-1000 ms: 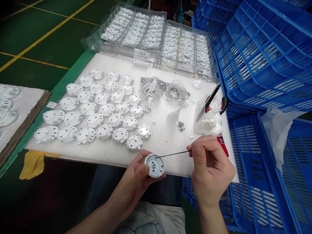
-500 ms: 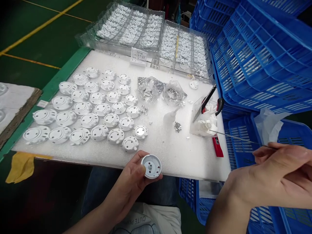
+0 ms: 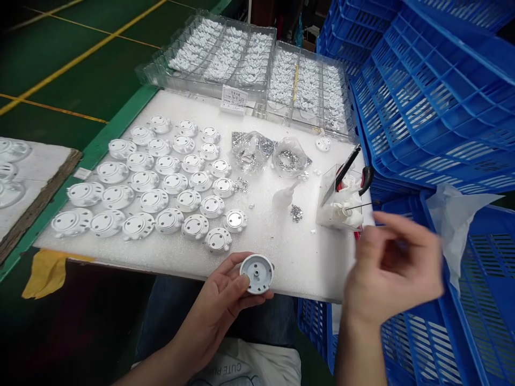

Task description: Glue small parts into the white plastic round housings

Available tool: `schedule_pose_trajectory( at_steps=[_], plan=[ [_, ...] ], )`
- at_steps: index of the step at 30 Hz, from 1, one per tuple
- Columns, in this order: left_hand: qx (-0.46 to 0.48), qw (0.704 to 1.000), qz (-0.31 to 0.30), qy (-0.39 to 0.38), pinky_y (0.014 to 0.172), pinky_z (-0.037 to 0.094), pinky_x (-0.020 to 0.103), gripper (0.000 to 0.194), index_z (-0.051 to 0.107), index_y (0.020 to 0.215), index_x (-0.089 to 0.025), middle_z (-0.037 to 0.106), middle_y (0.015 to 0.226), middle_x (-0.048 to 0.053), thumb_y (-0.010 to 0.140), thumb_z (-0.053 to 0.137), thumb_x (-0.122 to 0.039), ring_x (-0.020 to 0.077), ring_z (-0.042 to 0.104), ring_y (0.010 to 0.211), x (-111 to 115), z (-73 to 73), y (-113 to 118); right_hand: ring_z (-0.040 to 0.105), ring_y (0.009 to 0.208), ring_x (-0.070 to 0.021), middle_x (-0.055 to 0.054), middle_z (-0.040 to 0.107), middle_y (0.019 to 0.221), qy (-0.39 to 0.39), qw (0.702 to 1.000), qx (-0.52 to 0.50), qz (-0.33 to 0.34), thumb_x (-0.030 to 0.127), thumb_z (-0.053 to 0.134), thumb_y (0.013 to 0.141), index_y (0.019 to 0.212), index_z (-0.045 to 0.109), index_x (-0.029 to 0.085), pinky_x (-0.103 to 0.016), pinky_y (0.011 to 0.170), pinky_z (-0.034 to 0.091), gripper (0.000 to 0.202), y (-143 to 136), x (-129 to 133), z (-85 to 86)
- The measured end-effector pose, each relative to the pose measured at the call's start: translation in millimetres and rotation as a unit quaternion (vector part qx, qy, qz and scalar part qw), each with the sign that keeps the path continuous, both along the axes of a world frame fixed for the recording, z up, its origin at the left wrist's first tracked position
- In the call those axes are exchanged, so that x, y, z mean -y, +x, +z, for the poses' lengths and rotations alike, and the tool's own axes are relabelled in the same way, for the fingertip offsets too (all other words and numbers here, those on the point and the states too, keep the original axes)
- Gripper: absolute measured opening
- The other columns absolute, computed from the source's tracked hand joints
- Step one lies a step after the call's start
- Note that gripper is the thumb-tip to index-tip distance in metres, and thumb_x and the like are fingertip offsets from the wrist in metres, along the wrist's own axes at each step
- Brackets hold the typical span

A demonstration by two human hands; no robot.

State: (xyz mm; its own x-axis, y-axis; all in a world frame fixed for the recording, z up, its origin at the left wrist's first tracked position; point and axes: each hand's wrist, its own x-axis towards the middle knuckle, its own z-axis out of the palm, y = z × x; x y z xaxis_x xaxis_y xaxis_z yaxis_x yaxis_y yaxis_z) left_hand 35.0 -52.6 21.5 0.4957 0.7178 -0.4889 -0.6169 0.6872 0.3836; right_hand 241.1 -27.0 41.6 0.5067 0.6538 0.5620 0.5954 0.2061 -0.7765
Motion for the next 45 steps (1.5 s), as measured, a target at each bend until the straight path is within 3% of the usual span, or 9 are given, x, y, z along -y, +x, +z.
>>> schedule_pose_trajectory(
  at_steps=[3, 6, 8, 11, 17, 22, 27, 34, 45],
  plan=[
    [-0.014, 0.999, -0.024, 0.042, 0.073, 0.058, 0.024, 0.037, 0.069, 0.103, -0.017, 0.080, 0.097, 0.006, 0.081, 0.086, -0.040, 0.0160, 0.077, 0.073, 1.8, -3.6, 3.3, 0.048, 0.056, -0.0106, 0.003, 0.056, 0.071, -0.052, 0.982, 0.184, 0.013, 0.031, 0.074, 0.089, 0.098, 0.073, 0.022, -0.028, 0.054, 0.038, 0.013, -23.0, -13.3, -5.6],
    [-0.040, 0.994, -0.034, 0.094, 0.070, 0.057, 0.023, 0.034, 0.071, 0.103, -0.016, 0.081, 0.097, 0.008, 0.082, 0.085, -0.039, 0.0174, 0.078, 0.077, 1.8, -5.3, 4.5, 0.047, 0.054, -0.0099, 0.002, 0.058, 0.078, -0.145, 0.961, 0.224, 0.071, 0.035, 0.074, 0.088, 0.103, 0.070, 0.021, -0.029, 0.058, 0.042, 0.021, -31.2, -39.3, -14.5],
    [-0.074, 0.988, -0.028, 0.131, 0.077, 0.057, 0.023, 0.028, 0.072, 0.104, -0.018, 0.082, 0.101, 0.008, 0.084, 0.083, -0.035, 0.0177, 0.078, 0.087, 0.2, -5.5, 4.0, 0.047, 0.055, -0.0097, 0.003, 0.056, 0.076, -0.166, 0.959, 0.213, 0.091, 0.034, 0.075, 0.086, 0.087, 0.067, 0.019, -0.029, 0.058, 0.041, 0.016, -30.1, -50.9, -18.4],
    [-0.144, 0.968, -0.027, 0.203, 0.088, 0.056, 0.024, 0.015, 0.073, 0.104, -0.020, 0.081, 0.112, 0.007, 0.090, 0.076, -0.024, 0.0184, 0.077, 0.103, -4.9, -5.2, 3.5, 0.049, 0.060, -0.0099, 0.002, 0.054, 0.075, -0.150, 0.977, 0.113, 0.102, 0.036, 0.077, 0.084, 0.072, 0.061, 0.019, -0.025, 0.054, 0.040, 0.026, -26.6, -47.3, -17.2],
    [-0.238, 0.915, -0.023, 0.325, 0.095, 0.057, 0.031, 0.010, 0.074, 0.101, -0.022, 0.080, 0.116, 0.006, 0.092, 0.071, -0.019, 0.0225, 0.076, 0.109, -18.3, -4.8, 7.3, 0.066, 0.065, -0.0174, -0.007, 0.072, 0.095, -0.043, 0.966, -0.191, 0.171, 0.039, 0.072, 0.086, 0.095, 0.060, 0.021, -0.025, 0.043, 0.044, 0.024, -26.1, -4.3, -7.0],
    [-0.299, 0.853, -0.001, 0.429, 0.095, 0.054, 0.031, 0.017, 0.075, 0.090, -0.022, 0.079, 0.115, 0.006, 0.087, 0.068, -0.007, 0.0216, 0.073, 0.107, -24.6, -10.1, 6.3, 0.034, 0.037, -0.0072, 0.007, 0.053, 0.059, -0.058, 0.932, -0.296, 0.202, 0.053, 0.078, 0.081, 0.085, 0.054, 0.023, -0.020, 0.031, 0.021, 0.038, -15.0, 1.8, -13.9],
    [-0.343, 0.813, 0.016, 0.471, 0.085, 0.056, 0.030, 0.018, 0.075, 0.089, -0.022, 0.079, 0.098, 0.006, 0.085, 0.069, -0.005, 0.0212, 0.074, 0.092, -25.4, -16.1, 5.7, 0.027, 0.045, -0.0062, 0.007, 0.036, 0.064, -0.106, 0.898, -0.367, 0.217, 0.067, 0.077, 0.077, 0.076, 0.054, 0.021, -0.022, 0.038, 0.019, 0.051, -12.5, -11.2, -14.9],
    [-0.383, 0.772, 0.014, 0.507, 0.083, 0.057, 0.029, 0.019, 0.075, 0.090, -0.021, 0.078, 0.098, 0.006, 0.086, 0.069, -0.005, 0.0199, 0.072, 0.090, -24.0, -17.1, 8.0, 0.030, 0.048, -0.0092, 0.006, 0.029, 0.057, 0.001, 0.932, -0.307, 0.195, 0.051, 0.078, 0.081, 0.057, 0.043, 0.020, -0.027, 0.044, 0.023, 0.053, -31.9, -4.2, -18.2],
    [-0.412, 0.737, 0.040, 0.534, 0.078, 0.059, 0.028, 0.018, 0.078, 0.092, -0.023, 0.075, 0.098, 0.007, 0.089, 0.067, -0.009, 0.0181, 0.071, 0.087, -22.4, -22.1, 11.3, 0.032, 0.050, -0.0133, 0.003, 0.028, 0.047, -0.067, 0.958, -0.217, 0.178, 0.057, 0.070, 0.086, 0.046, 0.038, 0.021, -0.033, 0.052, 0.019, 0.062, -22.3, 15.3, -19.3]
  ],
)
